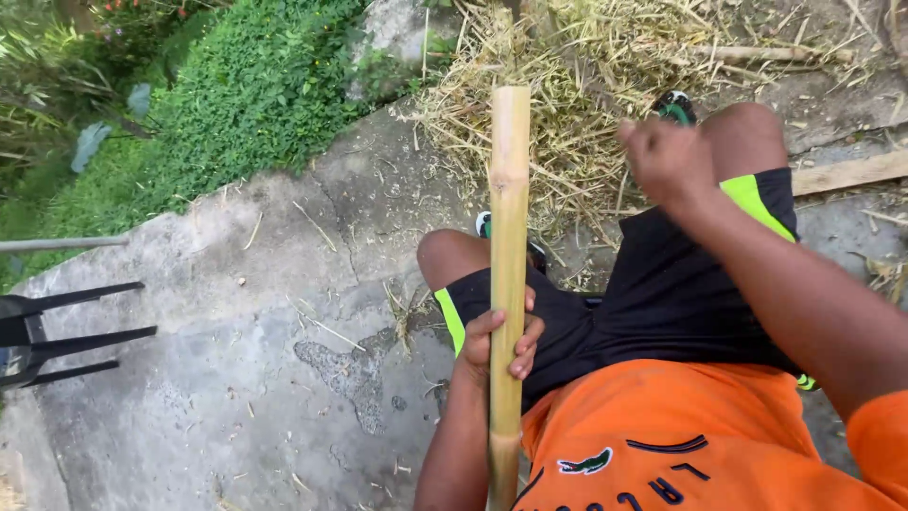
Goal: Stripping and smoothing a bamboo pole using a knife.
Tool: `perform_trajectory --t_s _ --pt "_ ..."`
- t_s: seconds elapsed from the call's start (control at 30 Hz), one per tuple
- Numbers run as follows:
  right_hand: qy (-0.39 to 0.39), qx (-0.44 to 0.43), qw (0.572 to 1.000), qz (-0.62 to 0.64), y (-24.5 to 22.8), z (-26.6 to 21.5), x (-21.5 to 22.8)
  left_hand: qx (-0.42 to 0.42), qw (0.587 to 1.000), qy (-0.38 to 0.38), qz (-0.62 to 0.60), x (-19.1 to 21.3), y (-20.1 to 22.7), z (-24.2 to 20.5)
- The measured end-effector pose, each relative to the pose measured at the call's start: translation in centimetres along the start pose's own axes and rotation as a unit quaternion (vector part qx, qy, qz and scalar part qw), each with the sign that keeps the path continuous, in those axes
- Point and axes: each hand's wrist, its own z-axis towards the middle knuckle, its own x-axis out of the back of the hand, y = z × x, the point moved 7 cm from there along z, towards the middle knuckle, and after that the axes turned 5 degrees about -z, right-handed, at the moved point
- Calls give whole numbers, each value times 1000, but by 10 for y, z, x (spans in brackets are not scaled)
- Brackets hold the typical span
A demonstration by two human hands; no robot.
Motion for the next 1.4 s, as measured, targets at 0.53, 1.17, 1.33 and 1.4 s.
perform_trajectory --t_s 0.53,1.17,1.33,1.4 --pt "81 266 961 -18 -32 -30 -35 22 975 -149 -164 -36 -14 2" --pt "35 136 967 -214 46 -19 21 -161 721 455 497 -31 38 0" --pt "-6 -112 958 263 56 -23 48 -183 681 482 519 -43 48 -11" --pt "-20 -59 995 73 61 -40 38 -198 645 470 569 -51 51 -8"
